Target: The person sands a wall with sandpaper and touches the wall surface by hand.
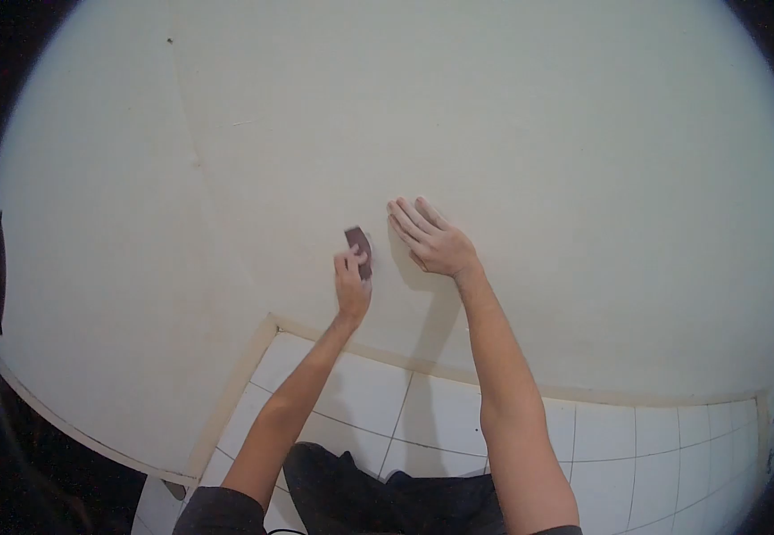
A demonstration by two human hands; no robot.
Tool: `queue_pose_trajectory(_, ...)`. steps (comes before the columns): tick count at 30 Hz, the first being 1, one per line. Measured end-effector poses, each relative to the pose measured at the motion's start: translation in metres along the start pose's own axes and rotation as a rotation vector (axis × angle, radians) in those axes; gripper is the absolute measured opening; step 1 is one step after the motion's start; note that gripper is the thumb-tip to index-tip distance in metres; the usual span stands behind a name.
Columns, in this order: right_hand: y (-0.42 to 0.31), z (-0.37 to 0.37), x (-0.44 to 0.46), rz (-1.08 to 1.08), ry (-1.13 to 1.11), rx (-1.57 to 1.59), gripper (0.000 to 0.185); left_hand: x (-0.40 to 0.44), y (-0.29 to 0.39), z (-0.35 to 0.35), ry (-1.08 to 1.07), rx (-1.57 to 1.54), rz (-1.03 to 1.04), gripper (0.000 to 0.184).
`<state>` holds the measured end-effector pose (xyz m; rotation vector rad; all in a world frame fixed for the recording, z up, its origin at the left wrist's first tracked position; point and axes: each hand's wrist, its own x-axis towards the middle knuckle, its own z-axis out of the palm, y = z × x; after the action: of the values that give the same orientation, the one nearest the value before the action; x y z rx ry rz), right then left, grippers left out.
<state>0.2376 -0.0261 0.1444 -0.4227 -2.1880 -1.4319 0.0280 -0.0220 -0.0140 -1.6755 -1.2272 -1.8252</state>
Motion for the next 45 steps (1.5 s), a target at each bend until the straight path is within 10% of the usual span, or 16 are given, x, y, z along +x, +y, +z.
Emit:
queue_pose_trajectory(6,0.001,-0.004,0.0,-0.01,-0.005,-0.01,0.074,0.128,0.031,-0.003,0.296,-0.11,-0.079,0.05)
queue_pose_trajectory(16,0.003,-0.002,0.007,0.001,-0.028,0.055,0.07,-0.011,0.01,0.004,-0.029,0.012,-0.011,0.056)
queue_pose_trajectory(24,0.004,-0.004,-0.007,0.003,0.012,0.008,0.071,0.134,0.04,0.005,0.31,0.02,0.097,0.058)
queue_pose_trajectory(31,0.005,0.0,0.006,0.003,0.03,0.029,0.073,-0.002,0.006,0.016,-0.049,0.101,0.023,0.057)
queue_pose_trajectory(45,-0.001,0.002,0.006,0.04,0.019,-0.037,0.083,0.168,0.046,0.031,0.51,-0.051,0.139,0.043)
